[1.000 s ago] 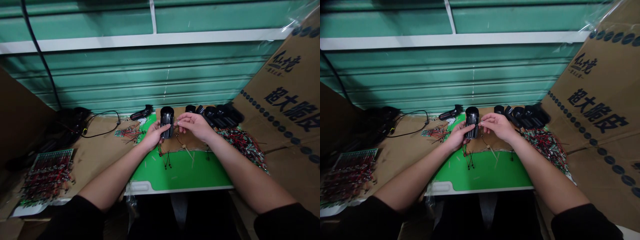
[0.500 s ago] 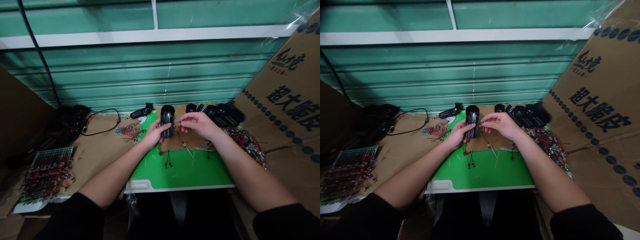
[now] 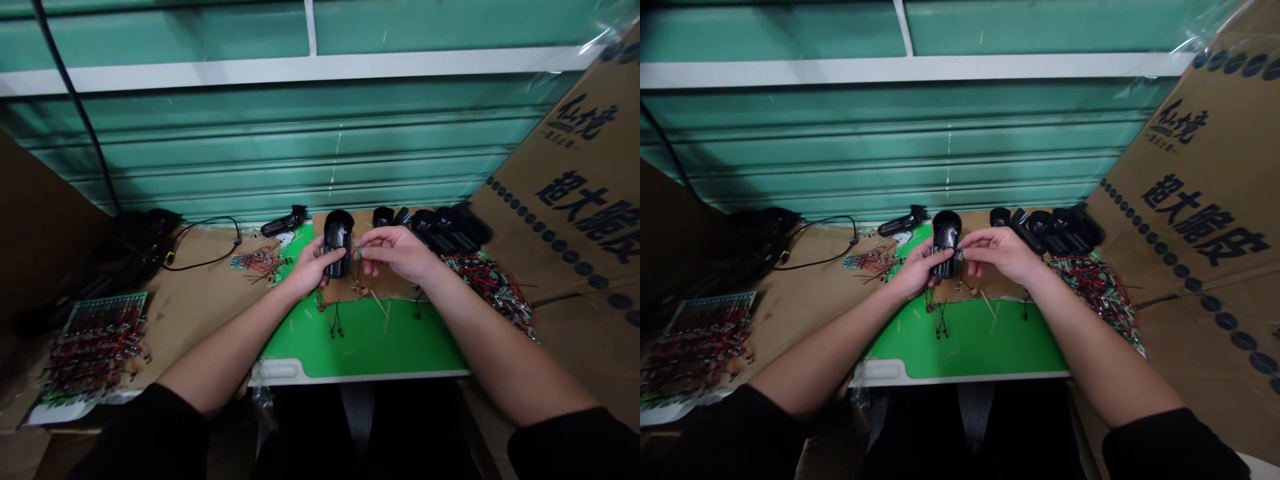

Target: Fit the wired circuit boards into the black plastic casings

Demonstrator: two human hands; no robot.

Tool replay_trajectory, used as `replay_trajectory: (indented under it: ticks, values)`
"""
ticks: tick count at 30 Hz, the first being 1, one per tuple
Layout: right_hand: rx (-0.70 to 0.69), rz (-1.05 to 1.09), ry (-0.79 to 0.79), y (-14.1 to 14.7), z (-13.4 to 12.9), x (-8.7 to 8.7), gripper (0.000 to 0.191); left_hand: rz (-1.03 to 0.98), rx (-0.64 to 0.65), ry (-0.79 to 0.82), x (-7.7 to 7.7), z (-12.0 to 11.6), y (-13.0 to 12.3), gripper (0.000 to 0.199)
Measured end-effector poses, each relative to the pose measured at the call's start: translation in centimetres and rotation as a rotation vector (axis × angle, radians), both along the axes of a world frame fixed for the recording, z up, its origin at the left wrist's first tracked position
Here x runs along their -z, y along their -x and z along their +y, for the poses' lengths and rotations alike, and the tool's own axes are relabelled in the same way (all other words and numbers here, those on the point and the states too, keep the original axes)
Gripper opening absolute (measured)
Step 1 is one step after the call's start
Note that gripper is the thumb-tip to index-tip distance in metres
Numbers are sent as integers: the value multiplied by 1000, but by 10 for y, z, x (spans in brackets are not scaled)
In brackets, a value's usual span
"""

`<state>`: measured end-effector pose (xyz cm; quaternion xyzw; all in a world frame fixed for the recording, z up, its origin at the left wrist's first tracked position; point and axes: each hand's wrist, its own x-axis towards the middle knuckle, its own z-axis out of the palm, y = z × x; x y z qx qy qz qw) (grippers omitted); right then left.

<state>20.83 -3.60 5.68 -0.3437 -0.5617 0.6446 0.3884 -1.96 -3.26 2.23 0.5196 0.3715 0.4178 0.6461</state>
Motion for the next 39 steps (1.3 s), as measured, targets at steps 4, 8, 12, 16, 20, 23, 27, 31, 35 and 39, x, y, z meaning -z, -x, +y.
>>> replay_trajectory:
  ticks: [4, 8, 12, 16, 20, 23, 27, 31, 35, 39]
  values:
    - [123, -34, 0, 5, 2, 5, 61, 30, 29, -42, 0, -1, -1, 60]
    - [268, -80, -78, 10, 3, 10, 64, 47, 44, -69, 0, -3, -1, 60]
    - [378, -109, -172, 13, 5, 16, 64, 38, 40, -57, 2, -3, -1, 63]
    - [375, -140, -279, 14, 5, 21, 58, 18, 46, -52, 2, -4, -3, 65]
    - [375, -154, -327, 14, 3, 21, 56, -24, 25, -38, -1, -6, -6, 64]
    - [376, -156, -341, 14, 3, 21, 55, -40, 18, -30, -3, -8, -7, 62]
    - [384, -192, -364, 13, 3, 21, 55, -53, 9, -29, -4, -9, -7, 59]
    - [388, -207, -367, 13, 3, 20, 55, -55, -1, -22, -4, -9, -8, 56]
    - [392, -198, -369, 13, 3, 19, 55, -64, -6, -18, -3, -8, -8, 56]
    - [396, -213, -370, 12, 3, 19, 55, -75, -13, -27, 0, -6, -9, 58]
